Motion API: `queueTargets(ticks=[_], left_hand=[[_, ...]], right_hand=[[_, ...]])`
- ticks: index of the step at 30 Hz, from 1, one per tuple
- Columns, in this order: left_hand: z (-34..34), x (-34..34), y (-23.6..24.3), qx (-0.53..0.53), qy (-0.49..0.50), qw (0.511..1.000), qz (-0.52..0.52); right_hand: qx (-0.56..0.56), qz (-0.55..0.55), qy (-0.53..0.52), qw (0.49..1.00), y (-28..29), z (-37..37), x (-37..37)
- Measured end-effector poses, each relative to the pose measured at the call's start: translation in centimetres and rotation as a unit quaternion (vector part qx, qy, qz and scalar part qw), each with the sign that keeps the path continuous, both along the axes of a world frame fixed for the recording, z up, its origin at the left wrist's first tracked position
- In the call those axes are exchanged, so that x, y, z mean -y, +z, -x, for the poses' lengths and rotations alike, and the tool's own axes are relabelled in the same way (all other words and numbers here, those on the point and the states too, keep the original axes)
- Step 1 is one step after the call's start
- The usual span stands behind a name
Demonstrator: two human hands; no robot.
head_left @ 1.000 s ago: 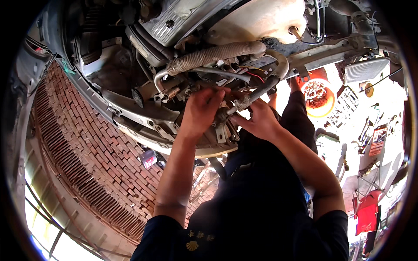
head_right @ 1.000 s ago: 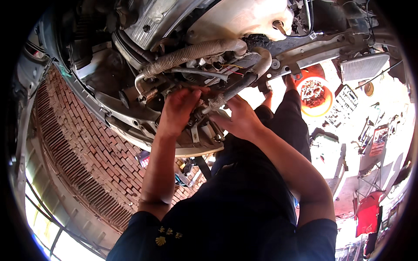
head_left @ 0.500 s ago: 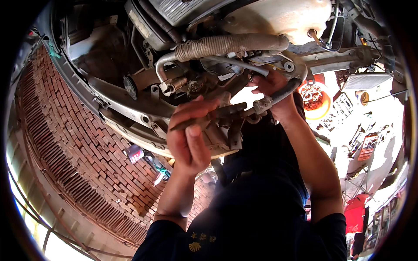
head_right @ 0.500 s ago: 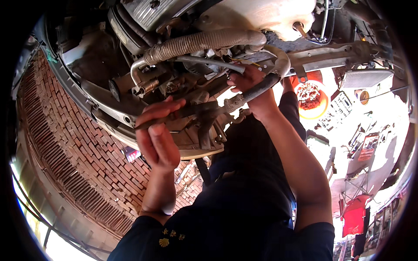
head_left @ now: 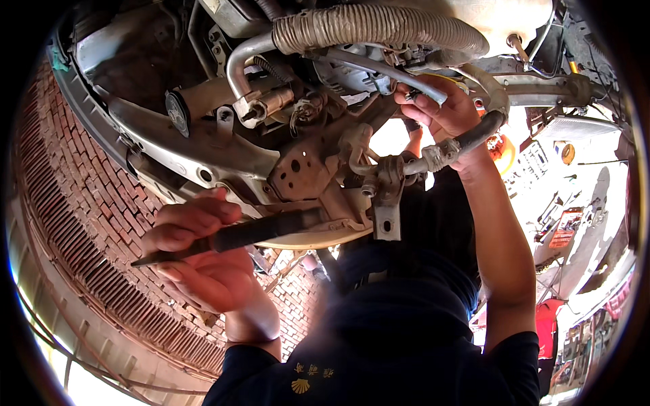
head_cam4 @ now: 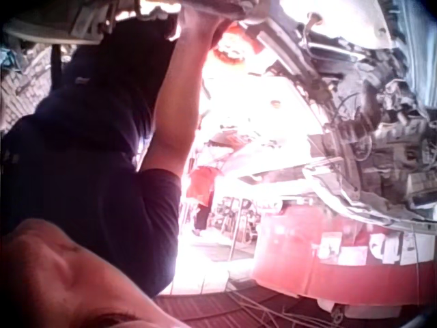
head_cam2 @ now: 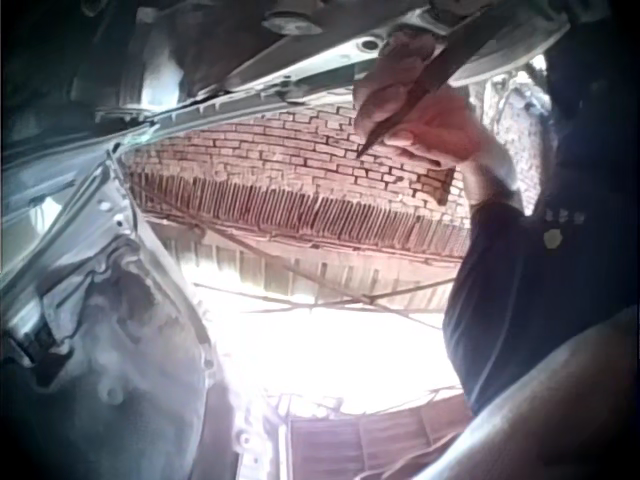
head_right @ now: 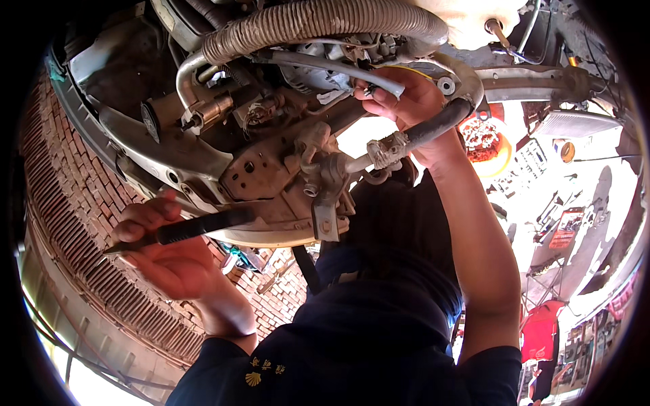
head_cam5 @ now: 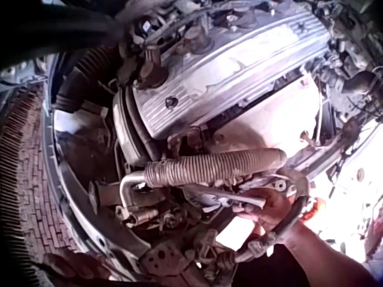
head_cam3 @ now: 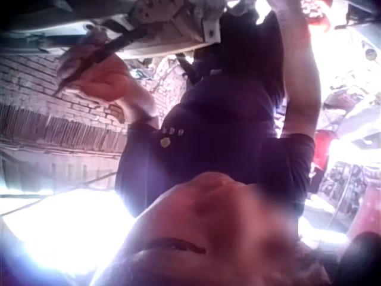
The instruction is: The person uses pliers to manipulate small components near the engine and later uses a wrench to loosen or tighten a bolt on a metal bracket.
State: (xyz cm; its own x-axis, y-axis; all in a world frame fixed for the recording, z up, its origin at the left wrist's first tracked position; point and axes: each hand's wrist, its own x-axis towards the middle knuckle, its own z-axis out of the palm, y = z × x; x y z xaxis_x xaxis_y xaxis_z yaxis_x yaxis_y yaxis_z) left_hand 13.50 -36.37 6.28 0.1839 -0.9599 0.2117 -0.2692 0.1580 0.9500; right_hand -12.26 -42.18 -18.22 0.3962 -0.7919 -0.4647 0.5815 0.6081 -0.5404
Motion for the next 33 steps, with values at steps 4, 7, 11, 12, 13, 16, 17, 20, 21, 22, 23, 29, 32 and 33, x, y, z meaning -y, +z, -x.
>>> queueTargets(ticks=[4, 7, 11, 12, 13, 16, 17, 20, 21, 22, 23, 29, 32, 33], left_hand=[[-2.6, 0.4, -0.5, 0.008, -0.034, 0.999, 0.02], [-3.0, 0.6, -1.3, 0.01, -0.048, 0.998, 0.029], [-2.9, 0.6, -2.4, -0.043, -0.041, 0.997, 0.048], [-3.0, 0.4, -2.7, -0.044, -0.034, 0.997, 0.045], [-3.1, 0.4, -2.9, -0.045, -0.027, 0.998, 0.04], [-3.1, 0.7, -3.4, -0.038, -0.028, 0.998, 0.03], [-3.1, 0.8, -3.5, -0.039, -0.028, 0.998, 0.032], [-3.0, 1.0, -3.6, -0.05, -0.017, 0.998, 0.043], [-3.1, 1.0, -3.6, -0.046, -0.015, 0.998, 0.039], [-3.2, 1.0, -3.7, -0.042, -0.014, 0.998, 0.036], [-3.2, 1.0, -3.7, -0.042, -0.015, 0.998, 0.036], [-3.3, 1.2, -4.0, -0.028, -0.018, 0.999, 0.04], [-3.2, 1.1, -4.0, -0.027, -0.014, 0.999, 0.045], [-3.1, 1.1, -4.0, -0.024, -0.012, 0.999, 0.044]], right_hand=[[-0.008, 0.011, 0.003, 1.0, -0.1, 0.3, -0.4], [0.026, -0.002, 0.013, 1.0, -1.1, 0.9, -1.0], [0.036, -0.019, 0.013, 0.999, -0.5, 1.1, -1.4], [0.035, -0.017, 0.013, 0.999, -0.4, 1.1, -1.4], [0.031, -0.02, 0.015, 0.999, -0.3, 1.0, -1.3], [0.039, -0.031, 0.012, 0.999, -0.3, 1.1, -1.4], [0.053, -0.04, 0.009, 0.998, -0.3, 1.1, -1.4], [0.028, -0.019, -0.005, 0.999, -0.3, 1.0, -1.7], [0.028, -0.018, -0.005, 0.999, -0.2, 1.0, -1.7], [0.015, 0.002, -0.002, 1.0, 0.0, 1.1, -1.6], [0.003, 0.023, 0.002, 1.0, 0.1, 1.1, -1.5], [-0.029, 0.029, -0.016, 0.999, 0.8, 0.8, -1.3], [-0.032, 0.034, -0.007, 0.999, 1.1, 0.9, -1.1], [-0.032, 0.033, -0.006, 0.999, 0.9, 1.1, -1.2]])
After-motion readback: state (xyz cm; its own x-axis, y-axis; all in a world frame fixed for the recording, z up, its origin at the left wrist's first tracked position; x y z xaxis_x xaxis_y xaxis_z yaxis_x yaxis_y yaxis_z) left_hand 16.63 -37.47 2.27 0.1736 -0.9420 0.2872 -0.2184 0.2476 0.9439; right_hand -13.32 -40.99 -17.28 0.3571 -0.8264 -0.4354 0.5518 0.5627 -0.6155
